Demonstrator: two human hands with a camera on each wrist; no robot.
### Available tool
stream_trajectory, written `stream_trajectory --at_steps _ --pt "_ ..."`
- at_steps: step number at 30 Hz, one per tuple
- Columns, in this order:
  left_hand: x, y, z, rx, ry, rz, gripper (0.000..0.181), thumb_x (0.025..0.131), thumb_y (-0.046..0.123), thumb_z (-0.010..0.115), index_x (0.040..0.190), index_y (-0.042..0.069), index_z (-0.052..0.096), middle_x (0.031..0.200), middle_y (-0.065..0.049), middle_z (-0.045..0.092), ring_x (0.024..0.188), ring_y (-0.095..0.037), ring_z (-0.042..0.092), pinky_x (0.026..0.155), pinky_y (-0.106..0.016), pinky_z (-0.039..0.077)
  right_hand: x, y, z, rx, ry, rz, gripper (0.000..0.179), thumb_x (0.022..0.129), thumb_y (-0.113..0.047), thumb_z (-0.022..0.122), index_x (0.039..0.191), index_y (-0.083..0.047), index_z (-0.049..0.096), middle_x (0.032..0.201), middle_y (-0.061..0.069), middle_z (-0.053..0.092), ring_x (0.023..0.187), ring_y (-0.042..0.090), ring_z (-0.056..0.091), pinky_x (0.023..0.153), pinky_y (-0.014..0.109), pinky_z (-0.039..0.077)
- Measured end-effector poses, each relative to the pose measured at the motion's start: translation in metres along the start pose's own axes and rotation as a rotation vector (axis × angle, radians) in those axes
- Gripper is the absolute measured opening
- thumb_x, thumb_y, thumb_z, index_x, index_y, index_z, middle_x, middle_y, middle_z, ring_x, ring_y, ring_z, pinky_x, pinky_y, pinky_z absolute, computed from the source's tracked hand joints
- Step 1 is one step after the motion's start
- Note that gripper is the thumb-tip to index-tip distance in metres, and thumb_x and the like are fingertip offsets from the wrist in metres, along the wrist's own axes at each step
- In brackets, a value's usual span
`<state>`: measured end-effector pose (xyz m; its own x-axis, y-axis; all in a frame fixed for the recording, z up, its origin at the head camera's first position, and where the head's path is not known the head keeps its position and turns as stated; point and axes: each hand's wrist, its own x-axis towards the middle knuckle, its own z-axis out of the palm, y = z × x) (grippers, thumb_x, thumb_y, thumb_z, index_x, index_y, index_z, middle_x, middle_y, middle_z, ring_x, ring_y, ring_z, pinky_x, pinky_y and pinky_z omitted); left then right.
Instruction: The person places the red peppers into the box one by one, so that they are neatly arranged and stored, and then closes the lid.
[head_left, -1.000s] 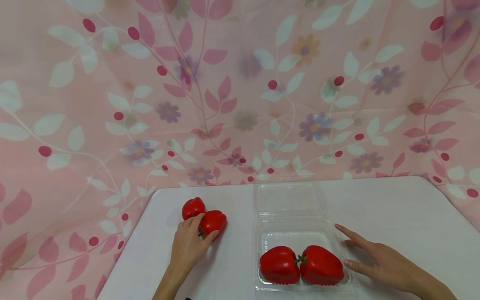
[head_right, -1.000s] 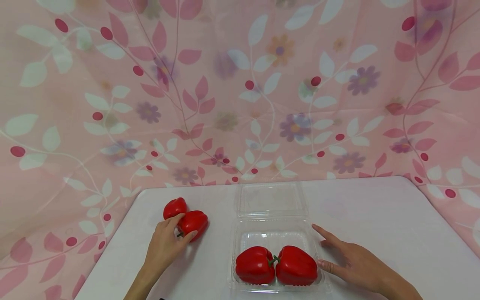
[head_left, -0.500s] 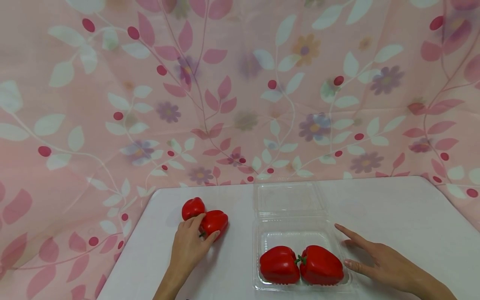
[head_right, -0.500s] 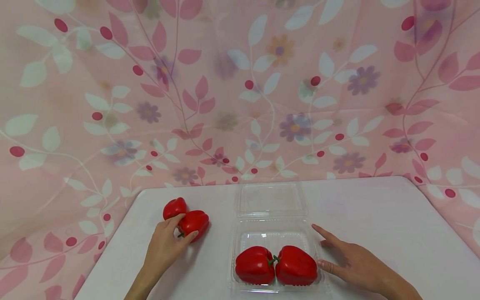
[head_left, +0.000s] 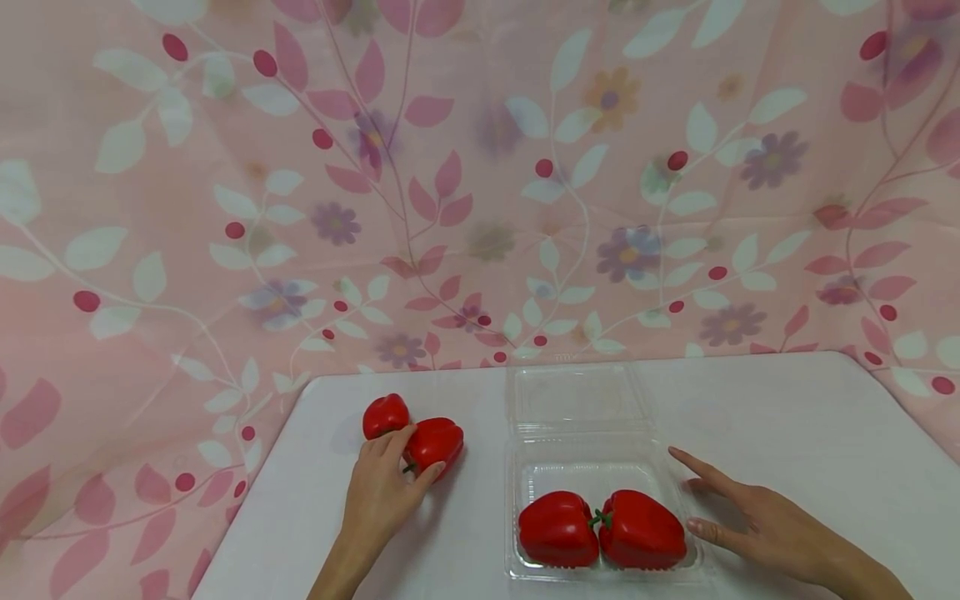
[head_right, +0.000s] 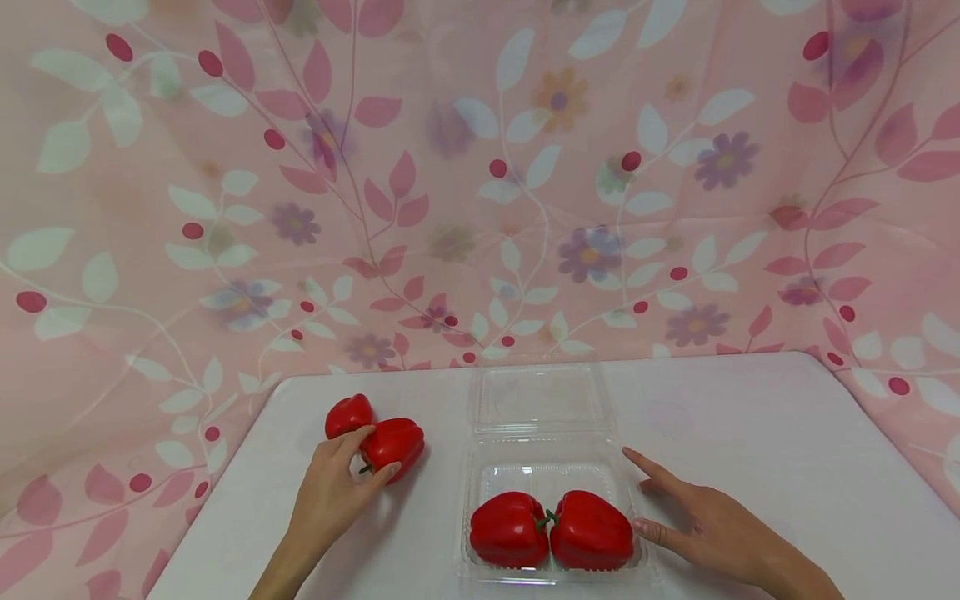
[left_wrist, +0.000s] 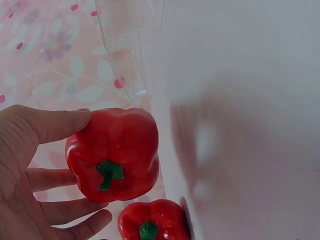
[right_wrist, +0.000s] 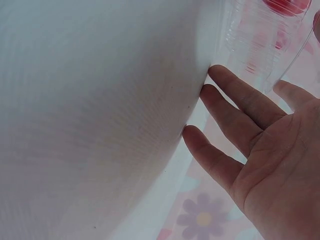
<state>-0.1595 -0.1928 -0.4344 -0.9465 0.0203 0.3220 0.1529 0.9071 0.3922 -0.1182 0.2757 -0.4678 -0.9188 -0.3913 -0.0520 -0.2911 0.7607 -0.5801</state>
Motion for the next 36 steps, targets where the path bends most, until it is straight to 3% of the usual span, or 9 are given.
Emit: stream_trajectory --at_steps 14,36 --pt "-0.003 0.005 0.001 -0.027 0.058 0.071 0.068 0.069 0.036 0.09 0.125 0.007 0.065 0.115 -0.012 0.066 0.105 -0.031 0.057 0.084 -0.052 0.054 0.0 -0.001 -0.001 0.018 -0.013 0.007 0.081 0.09 -0.05 0.065 0.156 -0.035 0.022 0.127 0.004 0.064 0.115 0.039 0.059 0.075 0.072 0.046" --pt "-0.008 0.024 -0.008 -0.122 0.005 0.006 0.071 0.069 0.039 0.09 0.13 0.015 0.063 0.122 -0.005 0.064 0.109 -0.025 0.055 0.085 -0.049 0.055 0.0 -0.002 -0.002 0.013 -0.017 0.015 0.082 0.089 -0.052 0.066 0.156 -0.035 0.022 0.126 0.003 0.064 0.114 0.039 0.059 0.075 0.072 0.046"
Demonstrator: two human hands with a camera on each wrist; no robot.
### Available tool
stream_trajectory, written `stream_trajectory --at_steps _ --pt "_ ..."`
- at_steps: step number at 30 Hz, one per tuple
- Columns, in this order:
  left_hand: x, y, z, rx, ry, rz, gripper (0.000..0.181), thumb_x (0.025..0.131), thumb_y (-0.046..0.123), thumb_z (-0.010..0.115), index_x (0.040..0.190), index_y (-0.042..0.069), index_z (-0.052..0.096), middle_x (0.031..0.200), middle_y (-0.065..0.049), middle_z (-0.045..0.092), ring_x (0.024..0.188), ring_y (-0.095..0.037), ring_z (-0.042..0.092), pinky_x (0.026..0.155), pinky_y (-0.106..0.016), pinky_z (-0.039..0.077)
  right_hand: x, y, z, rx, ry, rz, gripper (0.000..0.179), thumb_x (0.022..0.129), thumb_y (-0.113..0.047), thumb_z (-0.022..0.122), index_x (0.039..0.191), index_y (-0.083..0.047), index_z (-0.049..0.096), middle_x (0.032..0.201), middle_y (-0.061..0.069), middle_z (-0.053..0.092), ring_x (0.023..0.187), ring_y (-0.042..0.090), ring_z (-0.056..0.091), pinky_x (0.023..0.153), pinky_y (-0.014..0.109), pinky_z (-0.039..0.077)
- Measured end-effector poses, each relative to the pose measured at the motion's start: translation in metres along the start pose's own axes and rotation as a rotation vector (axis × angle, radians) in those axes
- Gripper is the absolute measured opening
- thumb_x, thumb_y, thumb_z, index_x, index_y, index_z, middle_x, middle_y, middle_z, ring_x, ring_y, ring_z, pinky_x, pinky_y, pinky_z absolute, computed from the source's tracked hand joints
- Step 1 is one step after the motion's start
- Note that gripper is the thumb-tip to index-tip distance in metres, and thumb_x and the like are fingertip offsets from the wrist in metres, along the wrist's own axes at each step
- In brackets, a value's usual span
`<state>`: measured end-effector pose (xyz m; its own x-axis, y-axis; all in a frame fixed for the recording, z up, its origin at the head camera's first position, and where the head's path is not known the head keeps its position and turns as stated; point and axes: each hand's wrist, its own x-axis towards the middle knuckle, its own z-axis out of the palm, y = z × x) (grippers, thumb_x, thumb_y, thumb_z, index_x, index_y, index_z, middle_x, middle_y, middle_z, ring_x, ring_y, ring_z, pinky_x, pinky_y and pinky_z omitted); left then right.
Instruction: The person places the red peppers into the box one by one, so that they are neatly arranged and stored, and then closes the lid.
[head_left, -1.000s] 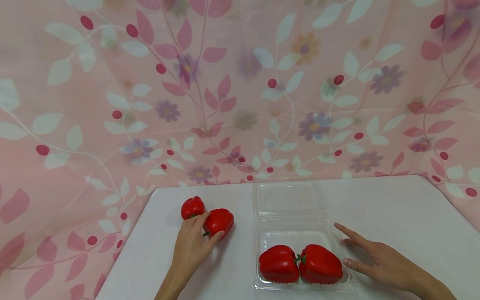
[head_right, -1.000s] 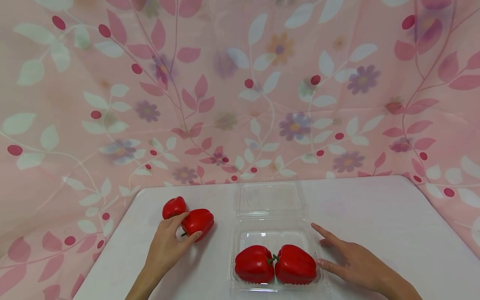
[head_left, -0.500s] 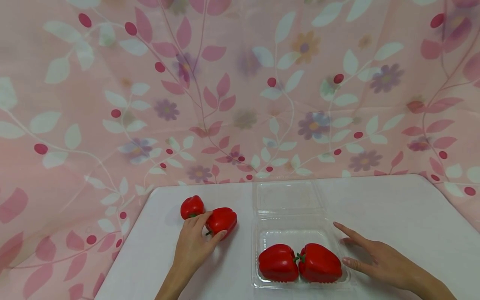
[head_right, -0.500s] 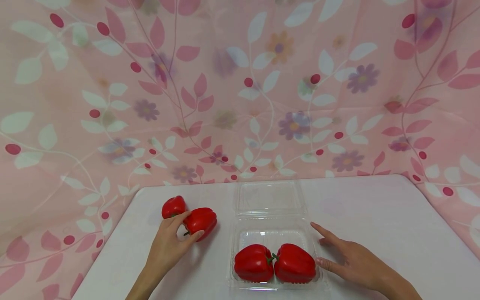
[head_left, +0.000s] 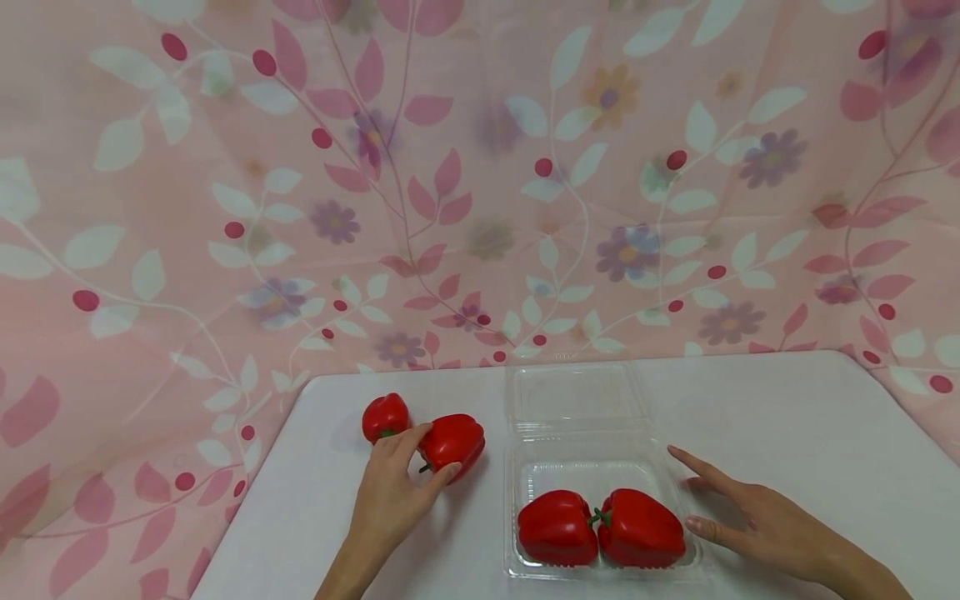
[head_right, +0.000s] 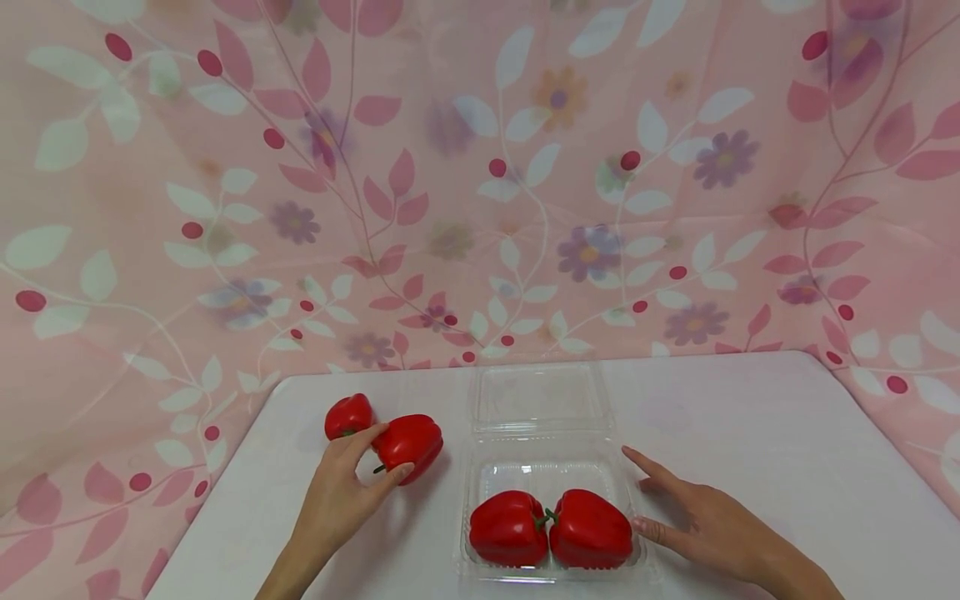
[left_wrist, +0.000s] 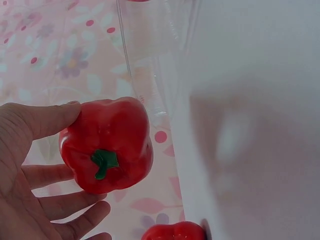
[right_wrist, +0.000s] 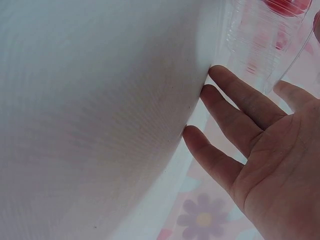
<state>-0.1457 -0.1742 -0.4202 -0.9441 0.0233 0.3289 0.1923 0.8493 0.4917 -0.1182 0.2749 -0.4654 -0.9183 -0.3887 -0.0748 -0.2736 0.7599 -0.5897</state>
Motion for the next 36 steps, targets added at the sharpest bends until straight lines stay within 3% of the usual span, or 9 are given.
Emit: stream_trajectory --at_steps 26,36 --pt "-0.005 0.022 -0.005 -0.061 0.034 0.1 0.071 0.07 0.044 0.088 0.131 0.021 0.062 0.119 0.006 0.065 0.107 -0.015 0.055 0.083 -0.045 0.056 -0.001 0.001 0.002 -0.017 0.018 -0.008 0.083 0.088 -0.052 0.066 0.156 -0.035 0.022 0.125 0.002 0.065 0.112 0.037 0.061 0.075 0.071 0.047" --pt "-0.005 0.028 -0.003 -0.139 0.002 0.144 0.068 0.074 0.048 0.084 0.133 0.023 0.06 0.121 0.013 0.062 0.109 -0.009 0.051 0.082 -0.037 0.056 0.0 0.002 0.002 -0.011 0.013 -0.004 0.083 0.088 -0.052 0.066 0.156 -0.035 0.021 0.126 0.003 0.064 0.113 0.037 0.061 0.074 0.071 0.047"
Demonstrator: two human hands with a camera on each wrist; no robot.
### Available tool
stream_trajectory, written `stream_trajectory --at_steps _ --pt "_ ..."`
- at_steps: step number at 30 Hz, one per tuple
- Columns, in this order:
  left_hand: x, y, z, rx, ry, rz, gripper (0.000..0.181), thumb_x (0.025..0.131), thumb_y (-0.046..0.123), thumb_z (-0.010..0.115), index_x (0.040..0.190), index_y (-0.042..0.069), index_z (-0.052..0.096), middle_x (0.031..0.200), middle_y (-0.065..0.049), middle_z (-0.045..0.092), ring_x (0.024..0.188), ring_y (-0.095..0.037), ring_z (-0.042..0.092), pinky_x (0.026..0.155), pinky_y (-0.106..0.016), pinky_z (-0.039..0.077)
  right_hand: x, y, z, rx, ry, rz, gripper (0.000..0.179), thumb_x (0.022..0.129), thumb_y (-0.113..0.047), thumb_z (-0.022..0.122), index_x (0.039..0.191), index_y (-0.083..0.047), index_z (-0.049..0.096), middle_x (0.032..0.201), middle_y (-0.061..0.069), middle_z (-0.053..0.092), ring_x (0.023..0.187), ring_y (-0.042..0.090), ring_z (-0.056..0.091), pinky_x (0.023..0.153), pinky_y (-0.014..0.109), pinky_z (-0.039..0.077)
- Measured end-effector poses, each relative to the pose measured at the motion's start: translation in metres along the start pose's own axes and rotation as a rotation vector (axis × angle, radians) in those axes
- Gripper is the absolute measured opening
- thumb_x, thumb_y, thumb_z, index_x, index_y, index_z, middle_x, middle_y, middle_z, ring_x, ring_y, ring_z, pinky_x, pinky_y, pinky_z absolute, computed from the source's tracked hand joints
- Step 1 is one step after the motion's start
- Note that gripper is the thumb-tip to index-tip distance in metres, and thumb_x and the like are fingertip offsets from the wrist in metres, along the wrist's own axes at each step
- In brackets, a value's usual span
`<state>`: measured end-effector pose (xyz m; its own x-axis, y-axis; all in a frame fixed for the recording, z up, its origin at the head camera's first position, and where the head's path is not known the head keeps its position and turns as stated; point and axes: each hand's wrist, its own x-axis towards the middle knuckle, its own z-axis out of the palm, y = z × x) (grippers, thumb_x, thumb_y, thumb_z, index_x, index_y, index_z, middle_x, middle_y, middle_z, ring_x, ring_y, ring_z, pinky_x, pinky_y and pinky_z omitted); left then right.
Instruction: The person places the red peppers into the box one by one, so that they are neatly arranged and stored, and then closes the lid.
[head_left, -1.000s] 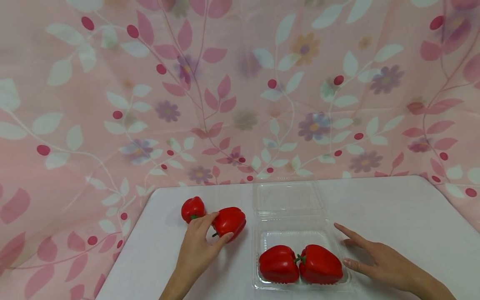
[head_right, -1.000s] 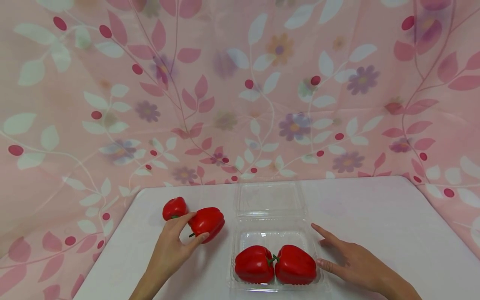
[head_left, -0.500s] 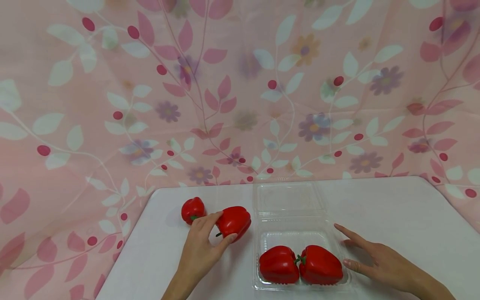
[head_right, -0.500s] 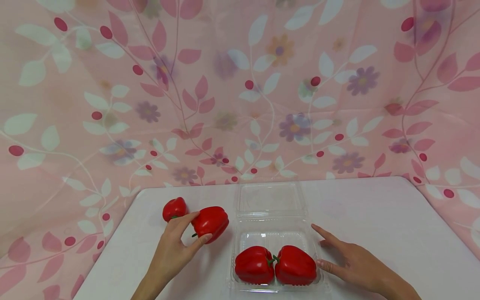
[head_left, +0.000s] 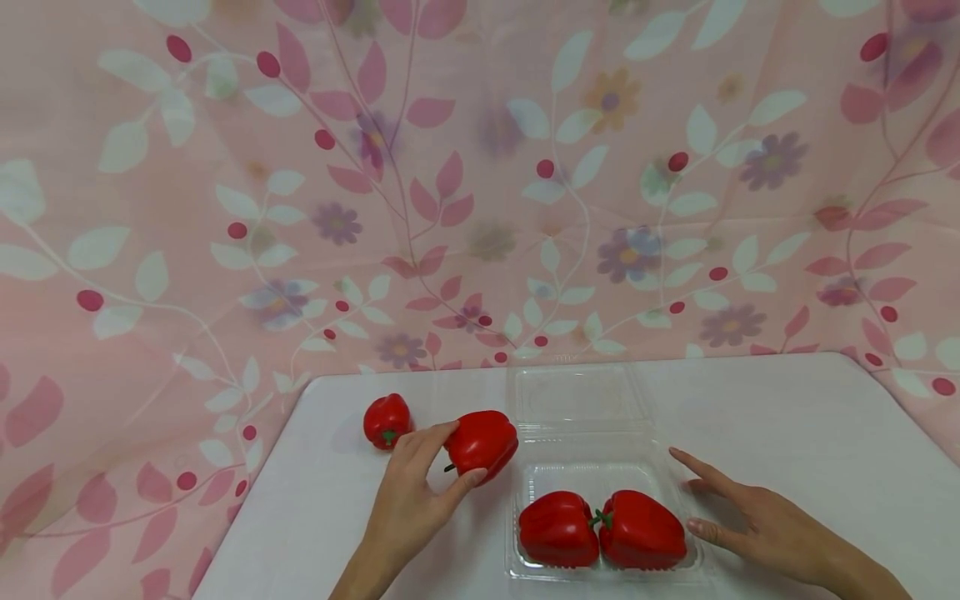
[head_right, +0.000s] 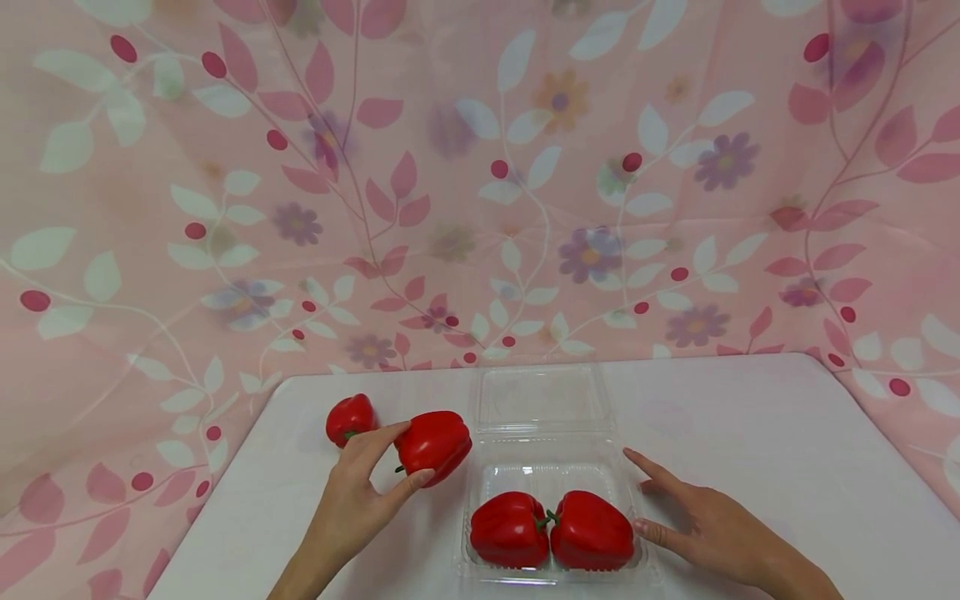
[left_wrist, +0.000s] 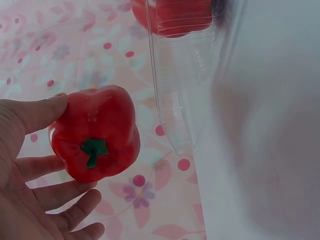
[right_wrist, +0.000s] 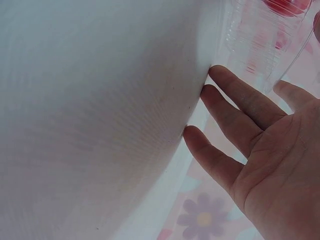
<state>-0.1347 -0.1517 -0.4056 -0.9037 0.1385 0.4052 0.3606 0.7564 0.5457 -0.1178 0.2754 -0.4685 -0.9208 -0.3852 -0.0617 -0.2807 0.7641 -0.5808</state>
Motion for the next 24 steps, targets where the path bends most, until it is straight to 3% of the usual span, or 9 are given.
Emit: stream_trajectory --at_steps 5,15,24 --pt "-0.001 0.005 0.002 -0.064 -0.031 -0.018 0.066 0.076 0.049 0.082 0.134 0.027 0.06 0.123 0.017 0.059 0.112 -0.007 0.049 0.081 -0.037 0.057 -0.001 0.0 0.0 0.005 0.003 -0.001 0.083 0.088 -0.052 0.066 0.156 -0.035 0.021 0.126 0.002 0.064 0.113 0.037 0.06 0.074 0.072 0.047" --pt "0.002 0.011 0.006 -0.097 -0.046 0.014 0.063 0.079 0.054 0.077 0.134 0.029 0.059 0.125 0.022 0.058 0.114 -0.004 0.048 0.082 -0.032 0.056 -0.001 -0.001 0.0 -0.006 0.017 -0.018 0.083 0.088 -0.052 0.066 0.156 -0.035 0.022 0.125 0.001 0.065 0.111 0.035 0.061 0.075 0.07 0.048" --pt "0.003 0.015 0.013 -0.138 -0.112 0.012 0.065 0.079 0.058 0.074 0.137 0.034 0.055 0.128 0.022 0.054 0.115 -0.004 0.046 0.08 -0.028 0.055 -0.001 -0.002 -0.001 0.008 0.007 -0.003 0.083 0.088 -0.052 0.066 0.156 -0.035 0.022 0.125 0.001 0.064 0.113 0.037 0.06 0.074 0.07 0.048"
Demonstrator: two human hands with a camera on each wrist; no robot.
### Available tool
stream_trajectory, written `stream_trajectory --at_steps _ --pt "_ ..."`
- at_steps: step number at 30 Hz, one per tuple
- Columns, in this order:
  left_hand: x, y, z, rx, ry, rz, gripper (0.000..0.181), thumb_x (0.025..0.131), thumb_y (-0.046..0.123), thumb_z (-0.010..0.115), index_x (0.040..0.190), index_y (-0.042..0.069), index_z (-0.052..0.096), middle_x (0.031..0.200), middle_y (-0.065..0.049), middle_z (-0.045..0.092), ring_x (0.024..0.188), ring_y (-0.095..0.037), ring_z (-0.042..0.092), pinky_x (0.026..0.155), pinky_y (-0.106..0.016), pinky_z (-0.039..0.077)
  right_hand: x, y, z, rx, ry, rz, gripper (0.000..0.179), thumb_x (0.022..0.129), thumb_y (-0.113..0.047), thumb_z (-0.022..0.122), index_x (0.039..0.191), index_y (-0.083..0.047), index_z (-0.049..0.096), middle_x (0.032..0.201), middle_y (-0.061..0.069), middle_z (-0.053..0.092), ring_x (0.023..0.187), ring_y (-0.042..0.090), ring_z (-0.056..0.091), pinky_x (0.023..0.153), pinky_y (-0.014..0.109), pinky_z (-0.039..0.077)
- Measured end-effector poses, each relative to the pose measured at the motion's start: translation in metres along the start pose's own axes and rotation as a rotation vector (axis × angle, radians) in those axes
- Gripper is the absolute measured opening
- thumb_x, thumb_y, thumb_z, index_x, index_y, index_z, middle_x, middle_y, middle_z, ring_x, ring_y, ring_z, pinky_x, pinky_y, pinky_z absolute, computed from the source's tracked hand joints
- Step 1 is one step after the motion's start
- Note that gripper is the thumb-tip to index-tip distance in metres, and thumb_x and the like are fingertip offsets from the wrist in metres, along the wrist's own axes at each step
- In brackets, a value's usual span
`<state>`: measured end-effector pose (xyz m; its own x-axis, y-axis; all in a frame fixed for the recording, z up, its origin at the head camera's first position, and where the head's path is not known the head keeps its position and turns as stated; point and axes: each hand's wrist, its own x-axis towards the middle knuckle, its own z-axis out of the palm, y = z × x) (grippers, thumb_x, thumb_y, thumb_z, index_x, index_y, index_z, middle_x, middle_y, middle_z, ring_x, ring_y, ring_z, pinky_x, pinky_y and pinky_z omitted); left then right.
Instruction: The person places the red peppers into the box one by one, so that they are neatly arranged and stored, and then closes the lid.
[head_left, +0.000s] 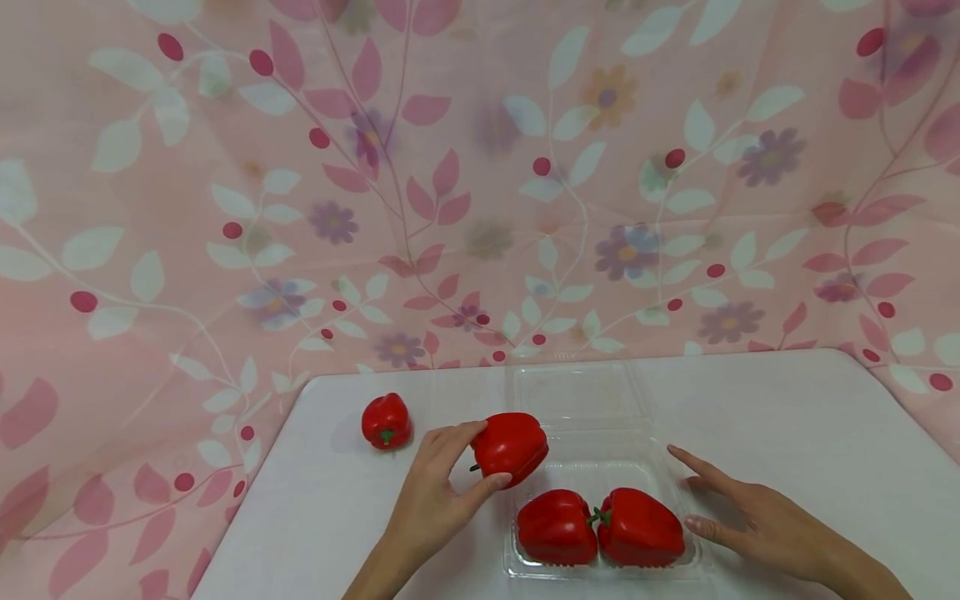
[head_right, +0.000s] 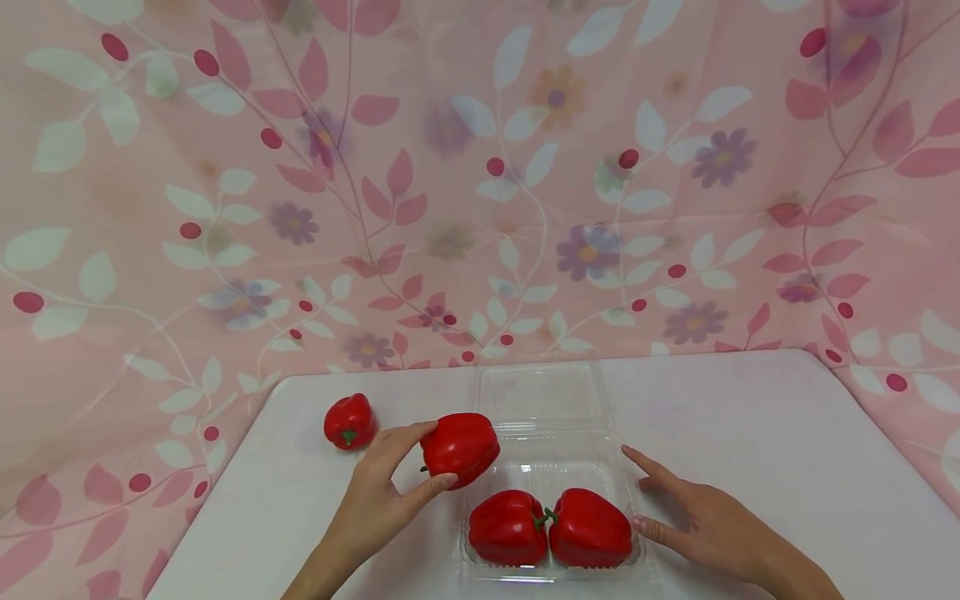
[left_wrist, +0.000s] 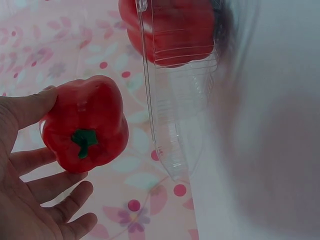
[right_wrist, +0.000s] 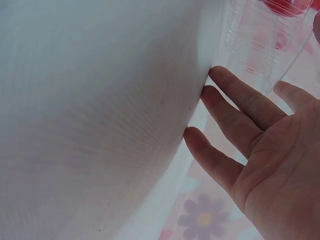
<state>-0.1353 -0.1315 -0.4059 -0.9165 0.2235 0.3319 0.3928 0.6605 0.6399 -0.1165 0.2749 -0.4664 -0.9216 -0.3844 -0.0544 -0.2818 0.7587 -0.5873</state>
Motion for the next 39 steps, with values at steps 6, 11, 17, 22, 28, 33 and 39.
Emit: stream_trajectory --at_steps 6,11,17,22,28,33,39 --pt "0.003 0.002 0.004 -0.023 -0.022 0.016 0.066 0.08 0.057 0.074 0.138 0.033 0.054 0.128 0.021 0.054 0.116 -0.005 0.046 0.081 -0.03 0.055 0.001 0.0 0.0 0.004 -0.004 0.006 0.083 0.088 -0.052 0.066 0.156 -0.035 0.022 0.126 0.002 0.064 0.113 0.038 0.06 0.074 0.071 0.048" --pt "0.004 0.002 0.007 -0.043 -0.043 0.027 0.066 0.08 0.056 0.074 0.138 0.03 0.055 0.128 0.018 0.055 0.117 -0.007 0.046 0.082 -0.035 0.056 0.001 0.0 -0.001 0.0 0.001 -0.003 0.083 0.088 -0.052 0.066 0.156 -0.035 0.022 0.125 0.001 0.064 0.112 0.037 0.061 0.074 0.07 0.048" --pt "0.008 0.005 0.01 -0.045 -0.086 0.053 0.065 0.082 0.054 0.074 0.139 0.03 0.054 0.13 0.015 0.056 0.118 -0.01 0.046 0.083 -0.034 0.056 0.001 0.0 -0.001 -0.007 0.005 -0.012 0.083 0.089 -0.051 0.066 0.156 -0.035 0.022 0.125 0.001 0.064 0.112 0.037 0.061 0.075 0.07 0.048" --pt "0.01 0.008 0.015 -0.051 -0.114 0.07 0.065 0.083 0.053 0.074 0.14 0.031 0.053 0.131 0.014 0.057 0.118 -0.011 0.047 0.083 -0.031 0.055 0.001 0.0 -0.002 -0.007 -0.006 -0.006 0.082 0.089 -0.051 0.066 0.156 -0.034 0.022 0.124 0.002 0.065 0.112 0.037 0.06 0.075 0.071 0.047" --pt "0.012 0.01 0.023 -0.05 -0.124 0.111 0.063 0.084 0.052 0.073 0.14 0.028 0.054 0.13 0.011 0.059 0.117 -0.012 0.048 0.083 -0.039 0.056 0.002 0.001 -0.001 -0.001 -0.014 -0.002 0.082 0.089 -0.052 0.066 0.156 -0.035 0.021 0.125 0.002 0.064 0.113 0.038 0.06 0.076 0.071 0.047" --pt "0.013 0.012 0.029 -0.02 -0.141 0.141 0.061 0.086 0.055 0.07 0.139 0.029 0.054 0.13 0.013 0.059 0.117 -0.01 0.047 0.086 -0.036 0.054 0.002 0.002 -0.001 -0.003 -0.012 -0.005 0.082 0.089 -0.051 0.066 0.156 -0.034 0.022 0.125 0.003 0.065 0.113 0.038 0.06 0.075 0.071 0.047" --pt "0.014 0.016 0.032 -0.017 -0.147 0.158 0.06 0.086 0.056 0.069 0.138 0.029 0.054 0.13 0.014 0.058 0.116 -0.01 0.047 0.085 -0.035 0.054 0.002 0.003 0.0 -0.01 -0.008 -0.01 0.081 0.089 -0.051 0.066 0.156 -0.034 0.023 0.124 0.002 0.065 0.113 0.038 0.06 0.075 0.072 0.046"
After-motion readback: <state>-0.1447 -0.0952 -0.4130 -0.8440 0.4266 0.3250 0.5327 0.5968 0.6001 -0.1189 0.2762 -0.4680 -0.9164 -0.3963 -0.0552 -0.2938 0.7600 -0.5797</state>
